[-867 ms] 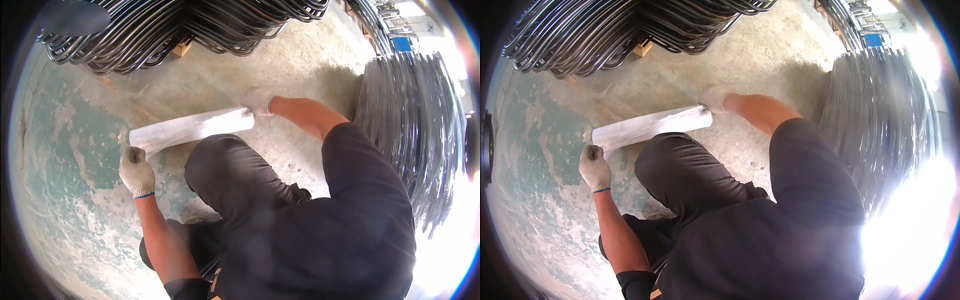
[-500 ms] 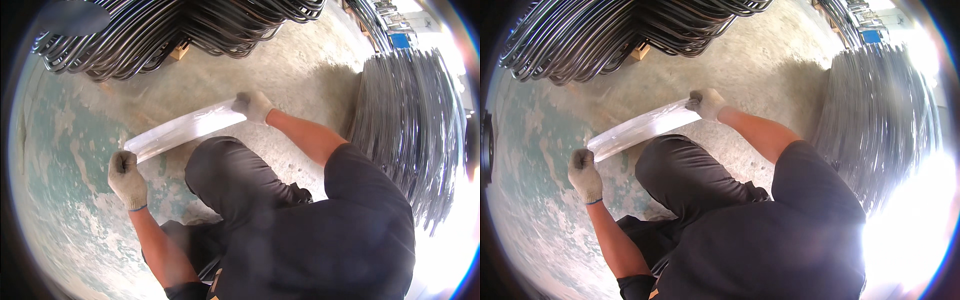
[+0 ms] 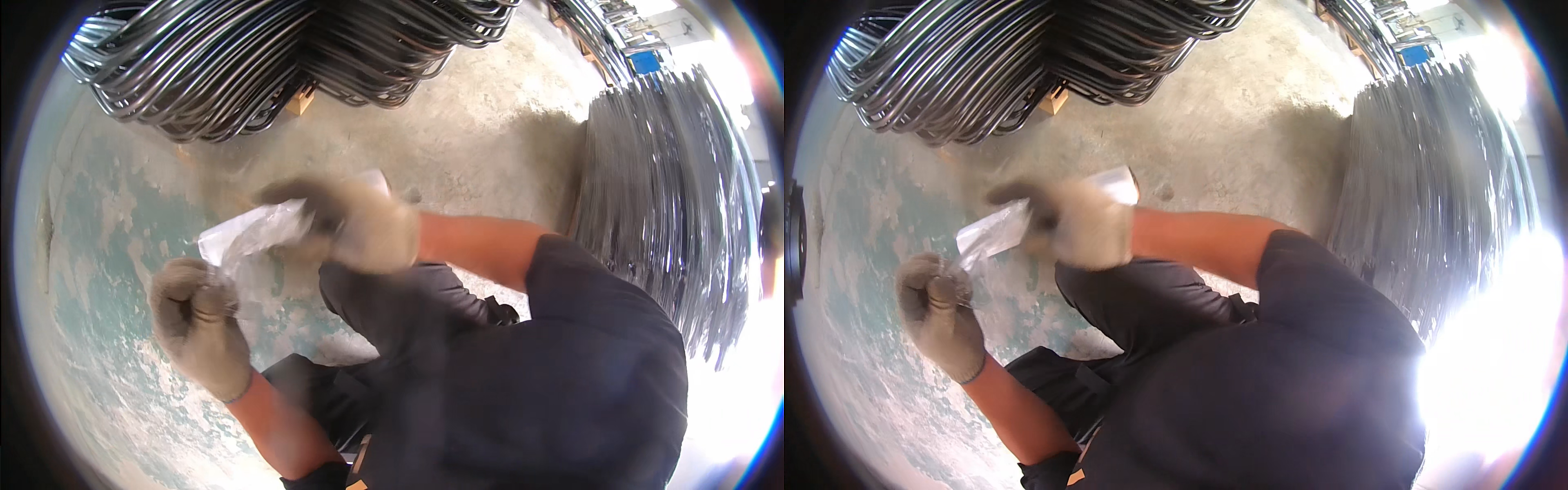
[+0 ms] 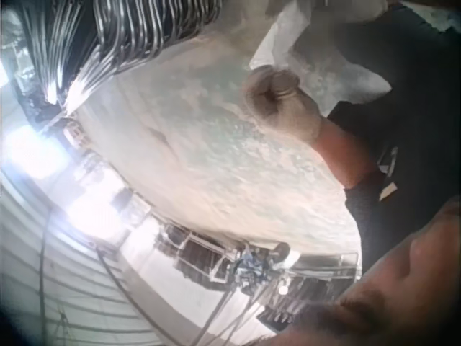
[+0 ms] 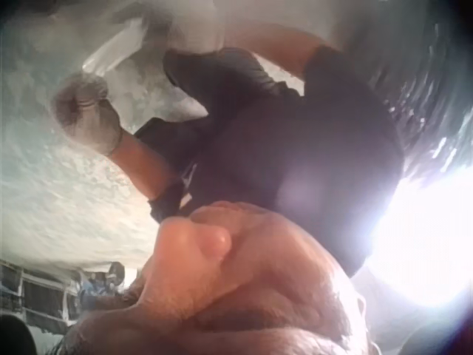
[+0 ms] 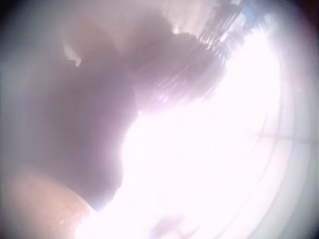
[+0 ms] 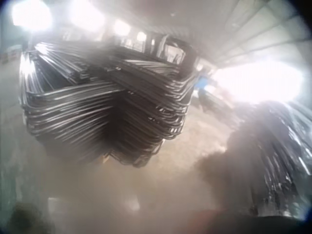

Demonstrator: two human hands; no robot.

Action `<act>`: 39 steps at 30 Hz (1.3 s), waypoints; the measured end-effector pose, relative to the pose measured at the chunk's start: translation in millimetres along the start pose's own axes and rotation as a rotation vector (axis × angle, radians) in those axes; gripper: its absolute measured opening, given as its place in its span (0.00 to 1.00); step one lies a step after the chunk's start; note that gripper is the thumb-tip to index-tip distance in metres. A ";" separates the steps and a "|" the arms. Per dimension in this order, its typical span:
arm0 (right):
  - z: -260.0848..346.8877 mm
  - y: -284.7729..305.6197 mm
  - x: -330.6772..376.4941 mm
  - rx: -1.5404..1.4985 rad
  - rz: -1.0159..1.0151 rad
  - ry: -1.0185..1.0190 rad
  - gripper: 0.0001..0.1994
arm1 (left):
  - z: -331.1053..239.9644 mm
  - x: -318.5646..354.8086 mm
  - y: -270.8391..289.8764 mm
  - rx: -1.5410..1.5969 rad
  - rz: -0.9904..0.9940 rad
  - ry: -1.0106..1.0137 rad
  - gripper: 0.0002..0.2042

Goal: The person wraps a stack of metal frames with plastic film, moving around the stack to cover all sides. They then walk to a table and write on a piece of paper with a marker.

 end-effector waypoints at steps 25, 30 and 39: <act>-81.3 73.1 -23.8 -0.904 -0.408 -0.247 0.26 | 70.3 -10.7 -50.7 0.326 0.014 0.396 0.09; -220.8 124.3 -12.7 -0.904 -0.920 -0.487 0.26 | 83.0 -27.8 -59.9 0.196 0.000 0.456 0.15; -298.8 167.2 -46.9 0.688 -0.442 0.082 0.10 | 122.3 -49.9 -106.9 -0.266 0.219 0.404 0.18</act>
Point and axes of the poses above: each hand's wrist, its own x-axis away from the middle knuckle, its own y-axis out of the back of the hand, z = x × y, the point moved 6 cm from there along -x, towards the middle knuckle, and after that the axes turned 10 degrees about z, right-handed, at the moved point
